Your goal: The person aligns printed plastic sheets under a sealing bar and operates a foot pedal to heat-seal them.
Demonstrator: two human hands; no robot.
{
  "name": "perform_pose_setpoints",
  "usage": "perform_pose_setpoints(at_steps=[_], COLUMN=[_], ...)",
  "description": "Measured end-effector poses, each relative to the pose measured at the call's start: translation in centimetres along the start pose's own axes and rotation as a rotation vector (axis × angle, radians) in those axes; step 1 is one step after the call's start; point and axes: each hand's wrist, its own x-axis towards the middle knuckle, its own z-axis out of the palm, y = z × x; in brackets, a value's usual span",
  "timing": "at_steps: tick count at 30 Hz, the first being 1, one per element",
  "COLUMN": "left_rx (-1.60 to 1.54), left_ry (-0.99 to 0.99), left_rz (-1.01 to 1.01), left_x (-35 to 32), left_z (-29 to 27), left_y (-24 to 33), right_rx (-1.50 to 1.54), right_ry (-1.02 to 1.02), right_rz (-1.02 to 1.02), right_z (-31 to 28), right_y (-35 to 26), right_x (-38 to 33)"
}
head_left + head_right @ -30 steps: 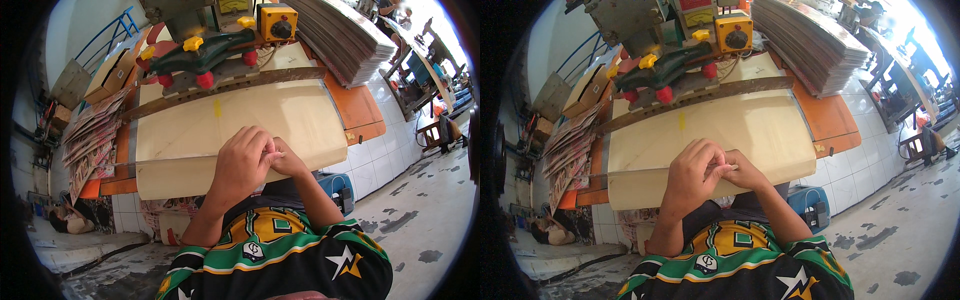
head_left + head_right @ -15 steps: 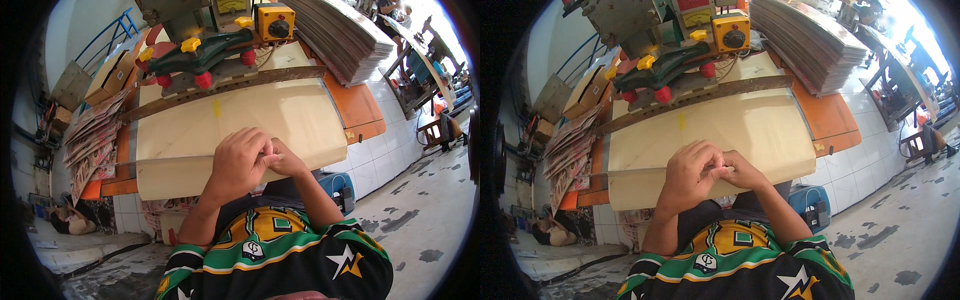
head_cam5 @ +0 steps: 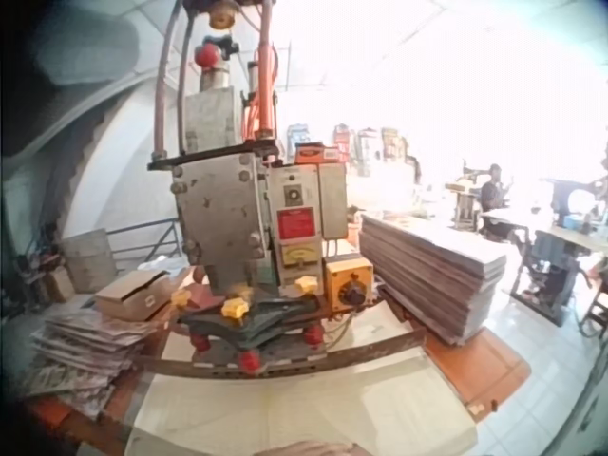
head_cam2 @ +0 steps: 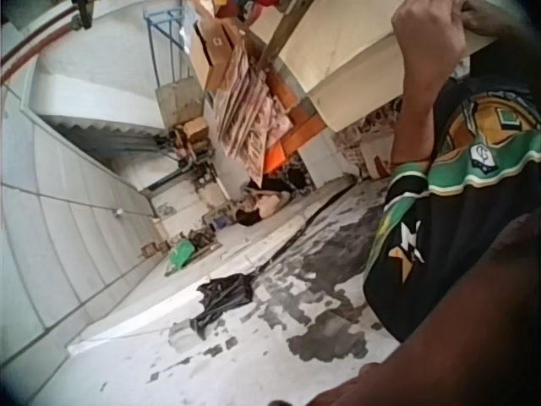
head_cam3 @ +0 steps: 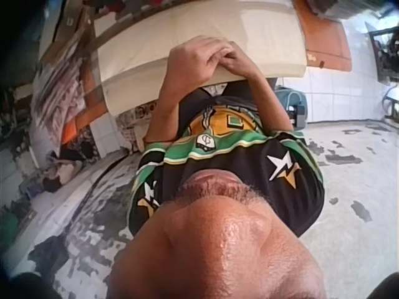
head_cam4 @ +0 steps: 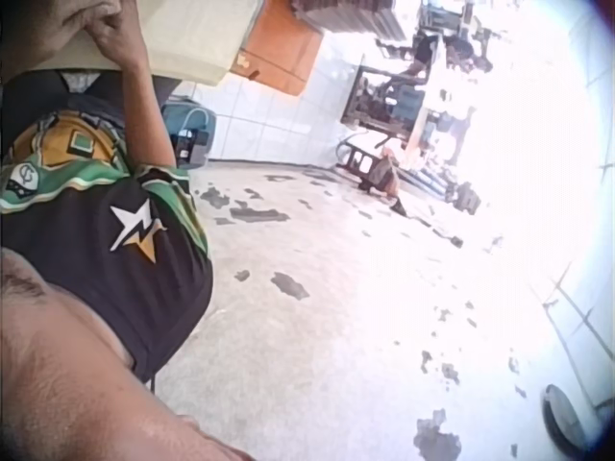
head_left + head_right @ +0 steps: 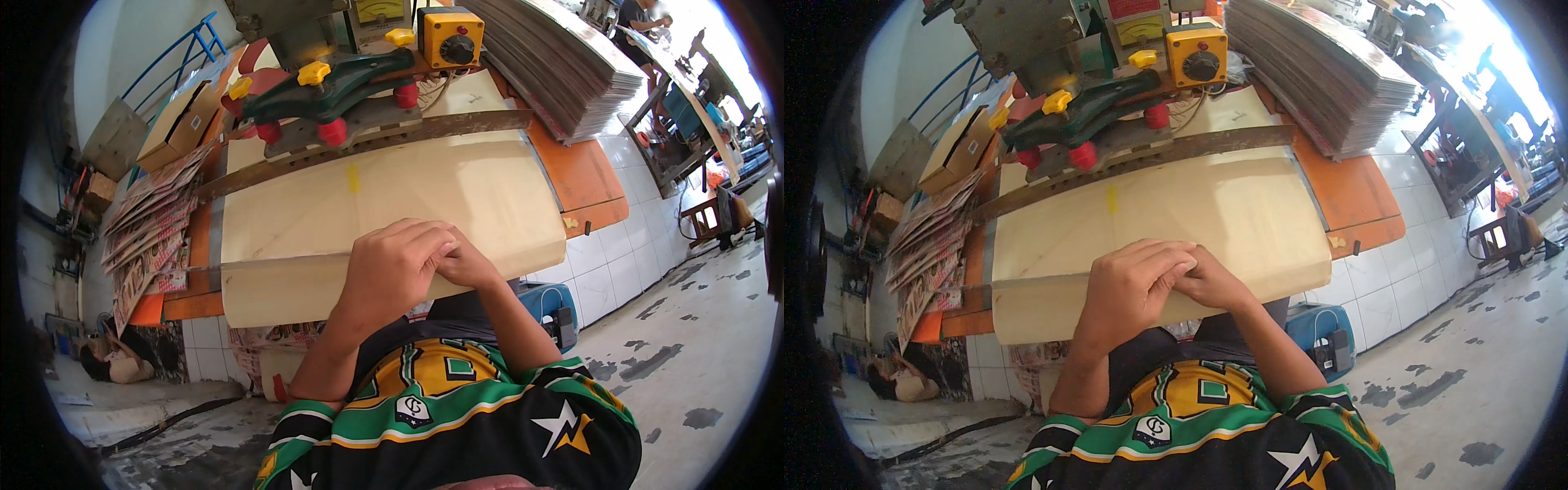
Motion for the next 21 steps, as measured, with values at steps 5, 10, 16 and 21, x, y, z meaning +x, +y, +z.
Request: perform_pose_setpoints(at_steps=[5, 10, 16, 21], left_rx=[0.065, 0.051, 0.114, -0.069], left_ry=[0.119, 0.174, 0.205, 0.219], left_rz=[0.056, 0.113, 0.157, 0.074], left_x=[0.2, 0.3, 0.2, 0.3], left_z=[0.8, 1.3, 1.7, 1.2], left_y=[-0.5, -1.3, -1.4, -1.0], right_rx=[0.096, 0.098, 0.054, 0.054], right_ry=[0.025, -0.012, 0.010, -0.045], right_rz=[0.042, 0.069, 0.010, 0.036], right_z=[0.4, 0.2, 0.4, 0.0], right_y=[-0.8, -0.4, 0.3, -0.1], right_x=[0.2, 0.1, 0.0, 0.1])
